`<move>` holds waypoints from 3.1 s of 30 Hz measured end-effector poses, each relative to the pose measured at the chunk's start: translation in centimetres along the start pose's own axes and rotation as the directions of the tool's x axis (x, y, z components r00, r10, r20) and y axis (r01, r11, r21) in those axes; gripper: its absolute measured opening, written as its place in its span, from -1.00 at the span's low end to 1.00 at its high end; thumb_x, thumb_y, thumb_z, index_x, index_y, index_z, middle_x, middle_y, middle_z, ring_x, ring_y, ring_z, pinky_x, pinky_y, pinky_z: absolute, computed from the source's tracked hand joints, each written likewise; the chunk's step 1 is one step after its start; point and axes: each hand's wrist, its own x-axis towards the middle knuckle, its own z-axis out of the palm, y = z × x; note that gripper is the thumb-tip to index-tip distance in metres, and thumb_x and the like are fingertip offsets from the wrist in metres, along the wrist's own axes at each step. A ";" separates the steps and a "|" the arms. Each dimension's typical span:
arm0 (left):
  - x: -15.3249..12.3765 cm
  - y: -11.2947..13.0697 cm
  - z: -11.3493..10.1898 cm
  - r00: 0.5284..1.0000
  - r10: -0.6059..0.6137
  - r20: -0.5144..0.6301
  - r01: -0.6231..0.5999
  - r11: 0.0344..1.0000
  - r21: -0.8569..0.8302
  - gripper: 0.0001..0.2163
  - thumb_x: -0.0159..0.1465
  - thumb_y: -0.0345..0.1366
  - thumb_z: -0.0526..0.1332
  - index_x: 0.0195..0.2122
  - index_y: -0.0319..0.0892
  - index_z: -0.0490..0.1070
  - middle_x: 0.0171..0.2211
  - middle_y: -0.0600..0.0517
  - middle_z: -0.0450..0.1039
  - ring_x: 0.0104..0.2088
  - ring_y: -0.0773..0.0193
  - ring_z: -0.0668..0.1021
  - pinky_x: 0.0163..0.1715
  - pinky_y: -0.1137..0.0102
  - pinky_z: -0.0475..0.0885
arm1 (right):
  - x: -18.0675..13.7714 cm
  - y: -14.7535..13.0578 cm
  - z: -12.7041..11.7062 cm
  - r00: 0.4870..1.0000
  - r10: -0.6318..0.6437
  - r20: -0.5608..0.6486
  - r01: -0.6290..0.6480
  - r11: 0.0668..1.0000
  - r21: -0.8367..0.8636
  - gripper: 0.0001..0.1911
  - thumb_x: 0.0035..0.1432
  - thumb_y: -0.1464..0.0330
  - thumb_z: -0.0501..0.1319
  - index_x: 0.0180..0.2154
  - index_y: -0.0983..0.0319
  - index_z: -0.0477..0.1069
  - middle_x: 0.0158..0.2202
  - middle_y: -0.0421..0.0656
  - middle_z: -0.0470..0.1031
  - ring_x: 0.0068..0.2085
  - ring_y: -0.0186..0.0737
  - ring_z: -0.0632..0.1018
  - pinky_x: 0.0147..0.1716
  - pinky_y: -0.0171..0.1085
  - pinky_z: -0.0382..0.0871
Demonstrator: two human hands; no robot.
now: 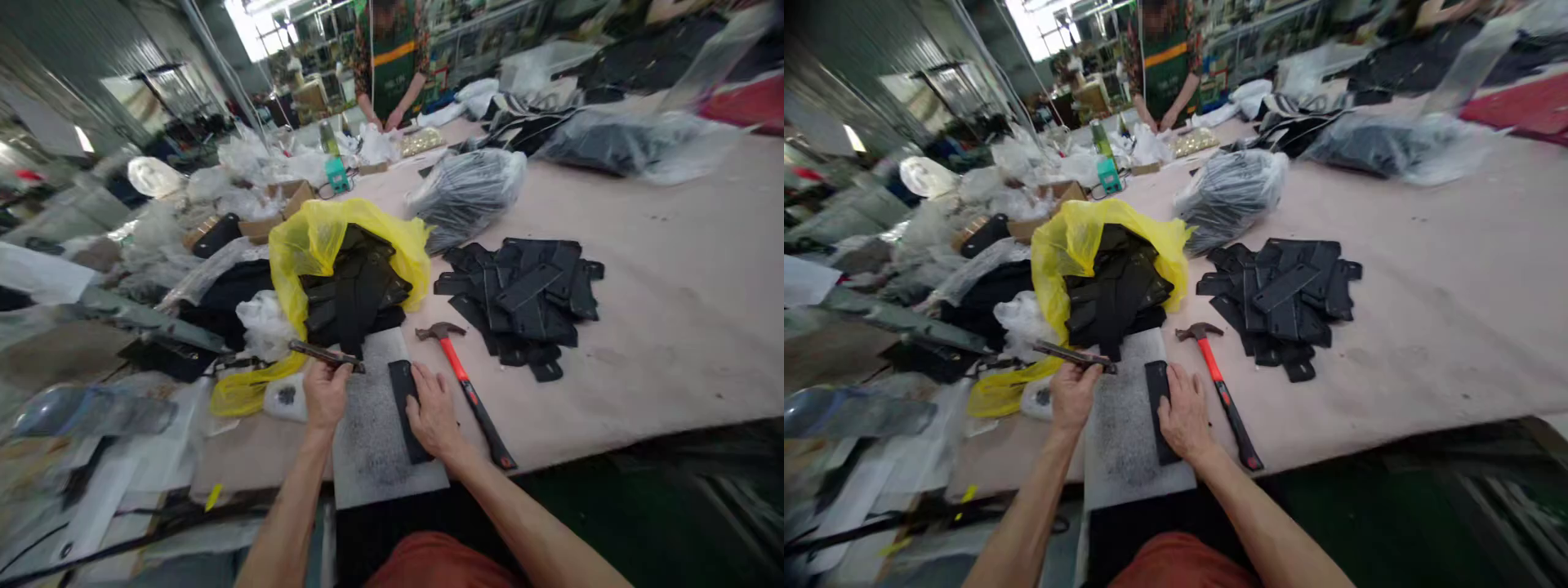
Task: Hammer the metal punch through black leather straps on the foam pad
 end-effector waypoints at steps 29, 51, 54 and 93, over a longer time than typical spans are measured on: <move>-2.1 -2.7 8.2 0.965 0.174 0.199 -0.175 0.984 -0.009 -0.88 0.22 -0.33 0.22 -0.27 -0.18 0.53 -0.27 -0.03 0.60 -0.22 0.20 0.61 -0.16 0.32 0.53 | 0.3 -0.3 -1.3 0.999 0.052 -0.014 -0.050 0.995 0.083 -0.39 0.16 0.43 0.03 0.26 0.36 0.13 0.26 0.08 0.22 0.30 -0.04 0.16 0.28 0.10 -0.13; -1.8 -3.4 9.2 0.877 0.338 0.342 -0.429 0.872 0.237 -0.80 0.22 -0.45 0.11 -0.18 -0.15 0.45 -0.25 -0.06 0.57 -0.19 0.13 0.60 -0.13 0.27 0.50 | 1.2 2.9 -4.8 1.000 0.028 0.001 -0.028 0.988 0.153 -0.55 0.17 0.39 0.06 0.11 0.27 0.29 0.12 0.03 0.36 0.14 -0.05 0.35 0.14 -0.04 0.22; -1.8 -3.7 9.3 0.885 0.316 0.342 -0.400 0.891 0.213 -0.81 0.22 -0.45 0.12 -0.18 -0.14 0.44 -0.25 -0.05 0.56 -0.20 0.13 0.60 -0.12 0.27 0.49 | 1.1 5.0 -7.4 0.990 0.135 -0.051 -0.136 0.991 -0.007 -0.63 0.15 0.35 0.13 0.01 0.26 0.34 0.00 0.05 0.39 0.02 0.03 0.39 0.00 -0.05 0.29; -2.1 -3.7 9.2 0.885 0.352 0.306 -0.418 0.889 0.188 -0.86 0.20 -0.50 0.11 -0.29 -0.13 0.38 -0.37 -0.01 0.49 -0.29 0.17 0.56 -0.29 0.34 0.45 | 5.1 -6.1 -24.4 0.944 -0.092 -0.317 0.114 0.992 0.054 -0.73 0.36 0.18 -0.08 -0.31 0.14 0.25 -0.56 -0.24 0.31 -0.61 -0.31 0.33 -0.59 -0.31 0.11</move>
